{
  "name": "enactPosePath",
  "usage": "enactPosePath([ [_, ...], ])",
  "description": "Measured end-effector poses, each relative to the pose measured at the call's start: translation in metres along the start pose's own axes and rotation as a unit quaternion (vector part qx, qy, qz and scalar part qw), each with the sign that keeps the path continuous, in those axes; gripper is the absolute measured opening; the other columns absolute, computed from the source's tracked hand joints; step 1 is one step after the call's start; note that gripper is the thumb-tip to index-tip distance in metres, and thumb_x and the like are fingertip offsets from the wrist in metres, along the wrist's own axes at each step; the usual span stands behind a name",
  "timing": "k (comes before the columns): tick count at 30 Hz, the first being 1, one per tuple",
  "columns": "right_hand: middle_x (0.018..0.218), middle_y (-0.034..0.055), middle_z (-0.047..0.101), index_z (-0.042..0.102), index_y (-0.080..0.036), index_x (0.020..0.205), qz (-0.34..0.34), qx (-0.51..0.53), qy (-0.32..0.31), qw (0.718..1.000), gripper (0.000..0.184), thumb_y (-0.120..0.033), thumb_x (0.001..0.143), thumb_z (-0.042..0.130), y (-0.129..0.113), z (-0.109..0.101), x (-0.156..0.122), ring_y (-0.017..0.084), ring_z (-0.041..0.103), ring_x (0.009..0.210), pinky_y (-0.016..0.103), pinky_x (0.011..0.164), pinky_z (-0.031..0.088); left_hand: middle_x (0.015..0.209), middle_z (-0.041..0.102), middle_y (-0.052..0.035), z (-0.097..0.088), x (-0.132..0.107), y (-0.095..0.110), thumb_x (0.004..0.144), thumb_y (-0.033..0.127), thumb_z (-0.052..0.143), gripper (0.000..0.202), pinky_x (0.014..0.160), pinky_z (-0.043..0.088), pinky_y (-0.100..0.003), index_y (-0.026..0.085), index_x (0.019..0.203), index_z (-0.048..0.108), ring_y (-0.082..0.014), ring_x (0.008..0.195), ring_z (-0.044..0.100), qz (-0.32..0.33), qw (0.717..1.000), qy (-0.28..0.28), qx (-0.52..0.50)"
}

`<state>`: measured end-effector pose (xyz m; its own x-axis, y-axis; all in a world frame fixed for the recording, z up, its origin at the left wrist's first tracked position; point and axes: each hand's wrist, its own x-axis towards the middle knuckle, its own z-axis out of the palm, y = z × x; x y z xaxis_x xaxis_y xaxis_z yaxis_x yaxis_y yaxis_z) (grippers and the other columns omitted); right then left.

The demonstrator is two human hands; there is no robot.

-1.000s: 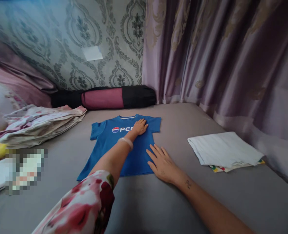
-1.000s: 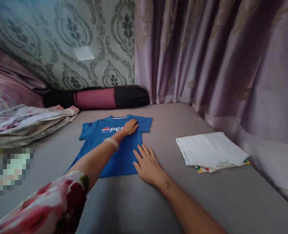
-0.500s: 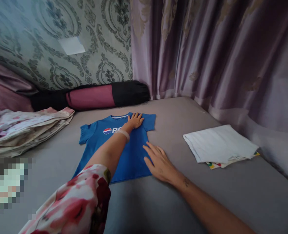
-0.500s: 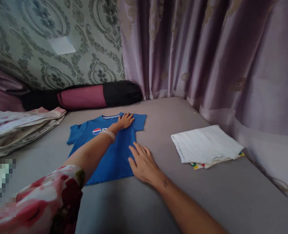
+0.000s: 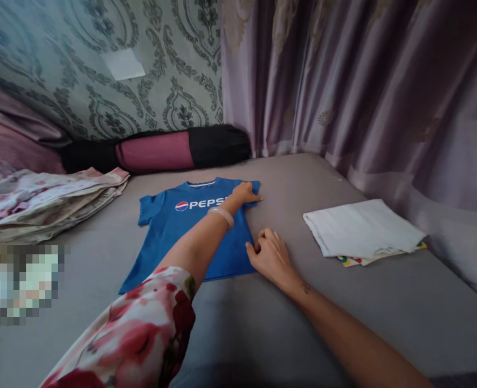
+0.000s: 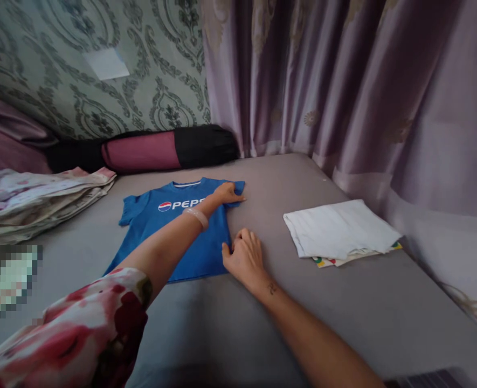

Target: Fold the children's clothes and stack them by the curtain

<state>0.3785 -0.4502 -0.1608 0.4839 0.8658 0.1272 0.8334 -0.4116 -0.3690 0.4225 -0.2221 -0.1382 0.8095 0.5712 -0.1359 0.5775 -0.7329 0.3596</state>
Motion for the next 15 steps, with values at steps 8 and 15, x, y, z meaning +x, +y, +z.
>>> enactPosePath([
  [8, 0.095, 0.0084, 0.061, 0.061, -0.02, 0.083, -0.023, 0.03, -0.013, 0.999, 0.01, -0.026, 0.082, 0.054, -0.011, 0.002, -0.014, 0.022, 0.056, 0.092, 0.033, 0.079, 0.04, 0.107, 0.069, -0.0178, -0.001, 0.003, 0.007, 0.072, 0.018, 0.069, 0.025, 0.092, 0.048, -0.036, 0.013, 0.096, 0.071, -0.0309, 0.111, 0.061, -0.068, 0.997, 0.028, -0.015],
  [15, 0.091, 0.0058, 0.063, 0.054, -0.021, 0.085, -0.023, 0.099, 0.004, 0.995, 0.006, -0.021, 0.08, 0.05, -0.017, 0.003, -0.017, 0.019, 0.057, 0.086, 0.03, 0.076, 0.039, 0.075, 0.068, -0.0097, -0.012, 0.006, -0.014, 0.084, 0.025, 0.059, 0.019, 0.067, 0.054, -0.028, 0.009, 0.091, 0.067, -0.0178, 0.068, 0.067, -0.118, 0.98, 0.032, -0.16],
])
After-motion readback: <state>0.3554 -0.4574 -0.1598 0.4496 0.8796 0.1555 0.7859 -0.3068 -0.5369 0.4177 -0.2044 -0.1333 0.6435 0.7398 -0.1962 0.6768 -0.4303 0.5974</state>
